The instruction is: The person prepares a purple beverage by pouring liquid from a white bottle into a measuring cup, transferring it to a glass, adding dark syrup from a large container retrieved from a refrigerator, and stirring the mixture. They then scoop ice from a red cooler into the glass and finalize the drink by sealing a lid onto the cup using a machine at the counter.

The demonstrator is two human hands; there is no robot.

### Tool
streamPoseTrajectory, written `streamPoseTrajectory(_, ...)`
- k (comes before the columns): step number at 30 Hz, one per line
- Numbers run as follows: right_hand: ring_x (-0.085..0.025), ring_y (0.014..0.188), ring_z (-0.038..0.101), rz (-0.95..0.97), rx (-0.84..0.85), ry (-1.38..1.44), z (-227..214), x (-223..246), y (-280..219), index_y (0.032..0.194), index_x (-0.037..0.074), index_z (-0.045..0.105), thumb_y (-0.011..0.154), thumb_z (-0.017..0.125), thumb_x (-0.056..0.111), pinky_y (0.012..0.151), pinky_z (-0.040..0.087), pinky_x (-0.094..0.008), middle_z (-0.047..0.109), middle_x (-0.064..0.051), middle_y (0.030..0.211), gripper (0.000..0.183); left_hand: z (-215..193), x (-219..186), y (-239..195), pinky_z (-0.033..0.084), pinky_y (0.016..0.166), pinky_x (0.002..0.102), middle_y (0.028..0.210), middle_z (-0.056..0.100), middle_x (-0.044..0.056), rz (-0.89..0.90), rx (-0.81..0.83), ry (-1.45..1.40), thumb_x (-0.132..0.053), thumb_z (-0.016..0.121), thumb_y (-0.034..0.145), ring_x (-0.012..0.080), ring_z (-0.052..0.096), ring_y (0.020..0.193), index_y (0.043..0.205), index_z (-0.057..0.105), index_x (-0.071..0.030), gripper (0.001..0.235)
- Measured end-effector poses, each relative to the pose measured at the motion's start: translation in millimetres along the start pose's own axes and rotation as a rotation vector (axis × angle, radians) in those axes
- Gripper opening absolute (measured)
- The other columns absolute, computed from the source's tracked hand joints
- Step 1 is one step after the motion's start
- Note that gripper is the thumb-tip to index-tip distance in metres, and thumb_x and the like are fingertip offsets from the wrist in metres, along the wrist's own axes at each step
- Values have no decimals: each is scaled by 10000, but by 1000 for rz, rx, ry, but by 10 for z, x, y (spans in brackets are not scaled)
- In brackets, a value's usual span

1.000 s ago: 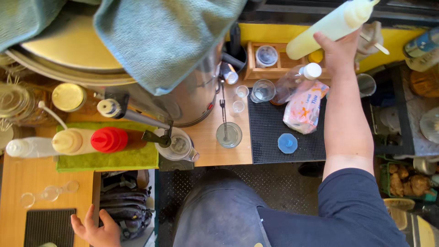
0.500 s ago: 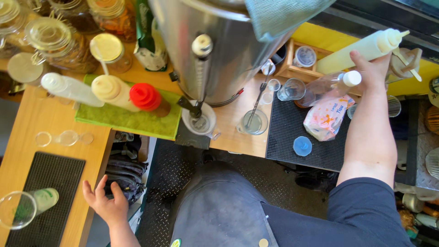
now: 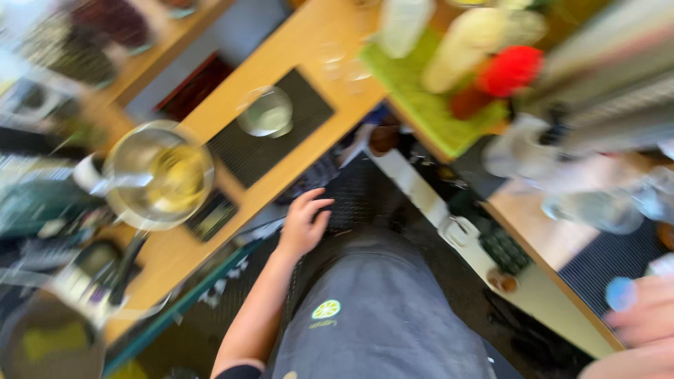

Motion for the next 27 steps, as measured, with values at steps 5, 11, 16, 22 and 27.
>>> streamPoseTrajectory(5, -386, 856, 707, -213, 803, 711, 2187, 218, 826, 853, 9, 615, 1156, 387, 340, 802, 505, -486, 700, -179, 993, 503, -490, 18, -393, 492, 1064, 423, 1361, 638, 131, 26, -59, -48, -121, 717, 903, 340, 600, 1265, 1170, 711, -122, 266)
streamPoseTrajectory(11, -364, 747, 712, -355, 1194, 1122, 2537, -81, 1129, 730, 55, 500, 1069, 465, 192, 689, 473, -490, 665, -147, 824, 367, -1072, 125, -1112, 527, 1007, 403, 1268, 685, 99, -136, -282, -32, -133, 707, 921, 317, 642, 1189, 1151, 707, -119, 230)
streamPoseTrajectory(16, -294, 733, 686, -129, 1106, 1267, 3231, -656, 1623, 848, -26, 706, 977, 628, 195, 677, 523, -429, 699, -136, 811, 268, -1062, 189, -1753, 560, 934, 365, 1140, 733, 88, -361, -523, -171, -164, 684, 946, 278, 705, 1073, 1148, 713, -104, 212)
streamPoseTrajectory(22, -271, 1029, 697, -53, 1383, 309, 4899, -1118, 1159, 1053, 1, 713, 868, 683, 68, 882, 542, -383, 704, -127, 1073, 198, -590, 68, -2580, 564, 844, 317, 1066, 736, 80, -579, -901, -520, -223, 653, 990, 159, 700, 946, 1214, 714, -77, 275)
streamPoseTrajectory(27, -297, 1106, 683, -303, 1876, 363, 5621, -365, 177, 1122, 41, 697, 870, 722, 118, 937, 531, -381, 701, -127, 1154, 265, -168, -242, -3442, 560, 850, 290, 1112, 734, 68, -643, -1235, -583, -222, 620, 1017, 112, 686, 963, 1235, 694, -51, 288)
Point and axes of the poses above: each hand's wrist, its own y-axis towards the middle knuckle, its own z-axis out of the palm, x = y × z, the point moved 10 cm from there along y, towards the middle knuckle
